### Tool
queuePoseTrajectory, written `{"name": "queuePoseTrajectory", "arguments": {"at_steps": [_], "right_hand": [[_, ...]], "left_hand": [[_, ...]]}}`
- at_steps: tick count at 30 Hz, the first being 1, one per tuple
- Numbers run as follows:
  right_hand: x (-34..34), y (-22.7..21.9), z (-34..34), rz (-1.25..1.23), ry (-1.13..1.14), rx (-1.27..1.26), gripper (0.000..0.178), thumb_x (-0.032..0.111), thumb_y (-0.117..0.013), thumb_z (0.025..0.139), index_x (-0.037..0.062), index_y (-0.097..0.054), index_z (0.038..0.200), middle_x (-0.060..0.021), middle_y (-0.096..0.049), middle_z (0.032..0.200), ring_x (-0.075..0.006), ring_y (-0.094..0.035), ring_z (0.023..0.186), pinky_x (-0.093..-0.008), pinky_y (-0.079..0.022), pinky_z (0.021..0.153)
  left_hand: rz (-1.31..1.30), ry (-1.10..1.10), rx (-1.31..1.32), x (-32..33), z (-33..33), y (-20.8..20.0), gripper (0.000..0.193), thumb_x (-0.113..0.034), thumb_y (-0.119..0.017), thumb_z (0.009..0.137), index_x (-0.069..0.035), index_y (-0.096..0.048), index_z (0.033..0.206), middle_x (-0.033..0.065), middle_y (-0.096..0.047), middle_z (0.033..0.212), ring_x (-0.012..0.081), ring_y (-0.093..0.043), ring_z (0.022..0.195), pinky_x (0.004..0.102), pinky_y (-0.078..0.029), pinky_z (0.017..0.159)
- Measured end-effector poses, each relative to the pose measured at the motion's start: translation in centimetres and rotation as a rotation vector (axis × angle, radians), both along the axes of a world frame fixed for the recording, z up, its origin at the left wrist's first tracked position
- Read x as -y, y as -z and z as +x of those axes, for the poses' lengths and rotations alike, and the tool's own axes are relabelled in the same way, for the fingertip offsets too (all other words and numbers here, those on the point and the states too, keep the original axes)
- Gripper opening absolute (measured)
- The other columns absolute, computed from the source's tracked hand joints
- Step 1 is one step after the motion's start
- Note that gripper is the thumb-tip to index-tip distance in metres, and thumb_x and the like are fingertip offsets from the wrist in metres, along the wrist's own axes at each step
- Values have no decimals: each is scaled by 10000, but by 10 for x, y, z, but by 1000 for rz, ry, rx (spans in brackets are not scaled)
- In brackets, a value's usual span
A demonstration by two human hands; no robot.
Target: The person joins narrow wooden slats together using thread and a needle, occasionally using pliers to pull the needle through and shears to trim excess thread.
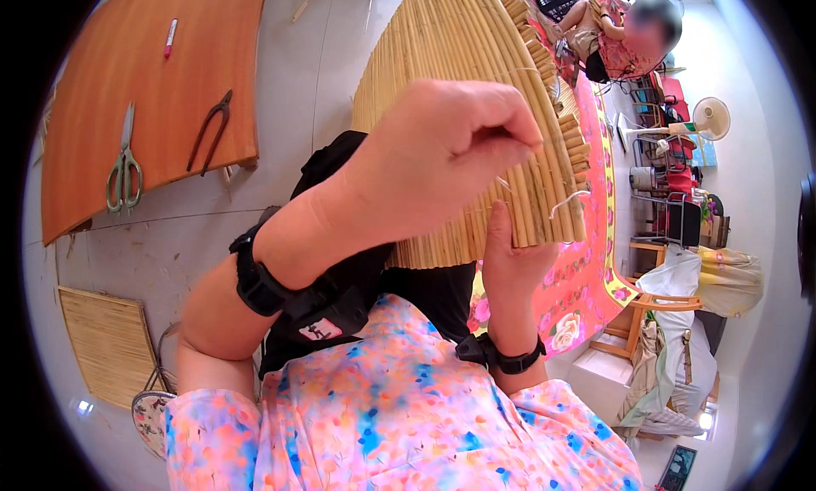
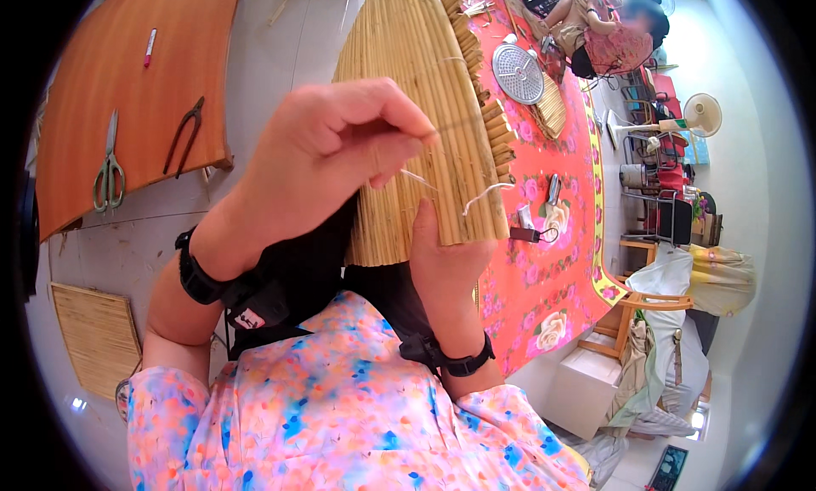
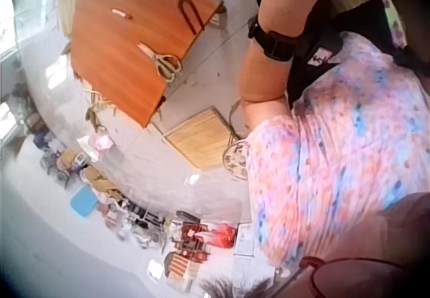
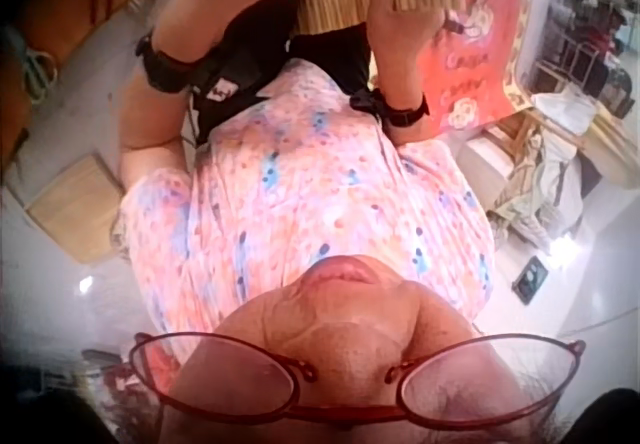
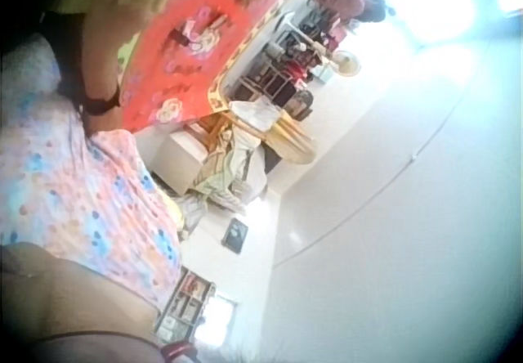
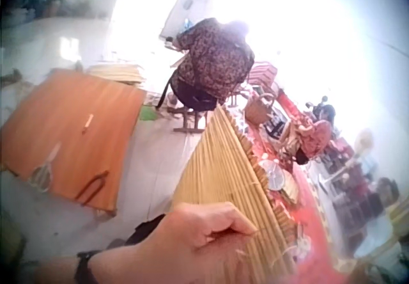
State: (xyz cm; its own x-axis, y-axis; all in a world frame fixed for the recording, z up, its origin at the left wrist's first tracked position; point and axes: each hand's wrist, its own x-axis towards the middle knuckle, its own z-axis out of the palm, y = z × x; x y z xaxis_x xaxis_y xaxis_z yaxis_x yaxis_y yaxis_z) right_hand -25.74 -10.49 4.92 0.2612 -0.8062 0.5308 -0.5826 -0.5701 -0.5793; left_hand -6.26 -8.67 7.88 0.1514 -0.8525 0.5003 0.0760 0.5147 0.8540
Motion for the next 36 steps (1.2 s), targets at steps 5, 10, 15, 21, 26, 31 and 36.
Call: {"name": "queuePoseTrajectory", "arguments": {"at_steps": [5, 10, 15, 21, 26, 31, 36], "right_hand": [[-3, -12, 0, -41, -28, -222, 288, 87, -712, 773, -40, -638, 1021, -167, -685, 916, -335, -676, 826, -388, -524, 706], [0, -9, 3, -33, 11, -78, 287, 106, -717, 769, -30, -641, 1011, -165, -680, 883, -341, -672, 797, -389, -523, 693], [-1, -12, 2, -84, -36, -190, 295, 92, -727, 771, -39, -638, 1020, -152, -697, 883, -296, -690, 797, -364, -534, 710], [-17, -24, 17, 286, -22, -8, 323, 112, -749, 774, -49, -624, 1025, -138, -710, 895, -226, -711, 796, -330, -542, 693], [-16, -23, 18, 96, -32, -215, 288, 119, -735, 769, -26, -636, 996, -152, -691, 850, -302, -693, 744, -366, -537, 655], [-10, -17, 15, -71, -65, -227, 264, 125, -720, 772, -17, -641, 980, -165, -672, 816, -366, -663, 712, -394, -526, 634], [-11, -9, 14, 54, -68, -85, 245, 136, -720, 792, -17, -644, 968, -160, -670, 804, -350, -668, 703, -386, -524, 631]], "left_hand": [[-199, -77, 144, 0, -7, -14, 50, -13, -637, 870, -5, -623, 917, 8, -596, 732, 72, -567, 653, 239, -453, 573], [-63, -76, 181, -5, -3, -17, 74, -45, -662, 812, -35, -621, 873, 108, -602, 785, 279, -605, 710, 333, -485, 620], [-193, -171, 177, 3, -8, -16, 48, -25, -649, 828, -1, -633, 865, 91, -618, 750, 180, -620, 682, 292, -482, 616], [-208, -163, 115, 6, 0, -18, 52, 0, -625, 857, 13, -635, 906, 59, -629, 765, 114, -605, 679, 243, -486, 615], [-237, -204, 67, 8, -3, -20, 35, -7, -639, 808, 14, -618, 826, 133, -611, 708, 256, -609, 649, 331, -489, 591], [-67, -113, -47, 6, 1, -18, 35, -21, -633, 788, 9, -622, 802, 165, -610, 686, 325, -602, 603, 344, -486, 570], [15, -25, -148, 0, 3, -14, 45, 18, -610, 853, 18, -635, 890, 48, -590, 711, 133, -557, 616, 243, -440, 563]]}}
